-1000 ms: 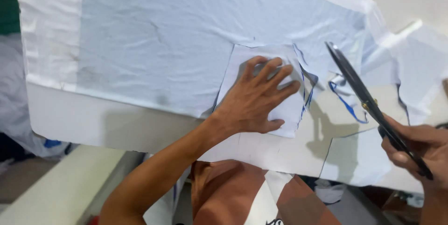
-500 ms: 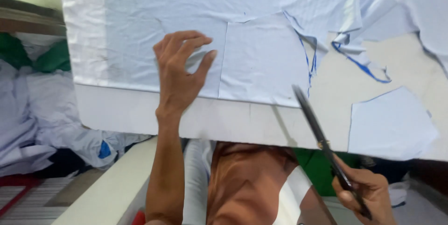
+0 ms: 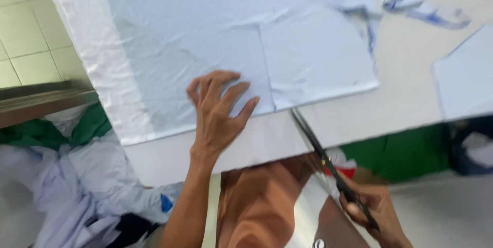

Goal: The person uses large scissors to cut a piece of white fabric along a blue marked line on a white table. They hold the fabric steady with one hand while cutting with the other, then lift and reposition the cut piece to continue cutting along the marked outline.

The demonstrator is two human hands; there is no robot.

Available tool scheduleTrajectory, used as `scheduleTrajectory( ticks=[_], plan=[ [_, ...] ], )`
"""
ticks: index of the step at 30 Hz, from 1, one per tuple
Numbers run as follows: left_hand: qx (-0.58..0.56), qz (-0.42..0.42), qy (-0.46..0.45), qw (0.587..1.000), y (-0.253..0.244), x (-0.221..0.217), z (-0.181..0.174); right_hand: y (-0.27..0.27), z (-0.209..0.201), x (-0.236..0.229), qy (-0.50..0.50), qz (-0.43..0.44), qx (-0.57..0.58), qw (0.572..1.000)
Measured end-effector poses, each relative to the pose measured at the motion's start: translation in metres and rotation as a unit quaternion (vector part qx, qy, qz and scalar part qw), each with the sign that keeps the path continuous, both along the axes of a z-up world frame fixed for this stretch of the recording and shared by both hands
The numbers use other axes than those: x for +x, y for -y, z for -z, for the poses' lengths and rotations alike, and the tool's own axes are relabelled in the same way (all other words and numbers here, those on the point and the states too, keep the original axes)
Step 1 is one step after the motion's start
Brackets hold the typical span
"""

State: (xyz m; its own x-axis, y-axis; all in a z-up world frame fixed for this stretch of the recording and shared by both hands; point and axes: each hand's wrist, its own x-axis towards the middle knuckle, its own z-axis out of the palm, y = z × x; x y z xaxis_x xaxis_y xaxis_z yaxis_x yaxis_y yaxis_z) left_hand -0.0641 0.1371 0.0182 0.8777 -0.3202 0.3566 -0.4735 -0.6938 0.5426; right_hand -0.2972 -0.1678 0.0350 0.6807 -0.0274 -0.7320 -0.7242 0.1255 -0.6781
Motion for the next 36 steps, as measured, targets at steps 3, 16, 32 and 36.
scheduleTrajectory(
  ticks=[3,16,32,36],
  plan=[
    [-0.007,0.012,-0.011,1.0,-0.004,-0.001,-0.001,-0.043,0.016,-0.025,0.05,0.094,0.068,0.992],
    [-0.056,0.084,-0.057,0.993,-0.01,0.017,-0.005,-0.117,0.026,-0.013,0.091,0.151,0.017,0.984],
    [-0.063,0.108,-0.056,0.991,-0.017,0.02,0.011,-0.125,0.02,-0.029,0.081,0.115,-0.065,0.988],
    [-0.061,0.108,-0.058,0.991,-0.017,0.021,0.01,-0.126,0.018,-0.021,0.103,0.142,-0.011,0.984]
  ],
)
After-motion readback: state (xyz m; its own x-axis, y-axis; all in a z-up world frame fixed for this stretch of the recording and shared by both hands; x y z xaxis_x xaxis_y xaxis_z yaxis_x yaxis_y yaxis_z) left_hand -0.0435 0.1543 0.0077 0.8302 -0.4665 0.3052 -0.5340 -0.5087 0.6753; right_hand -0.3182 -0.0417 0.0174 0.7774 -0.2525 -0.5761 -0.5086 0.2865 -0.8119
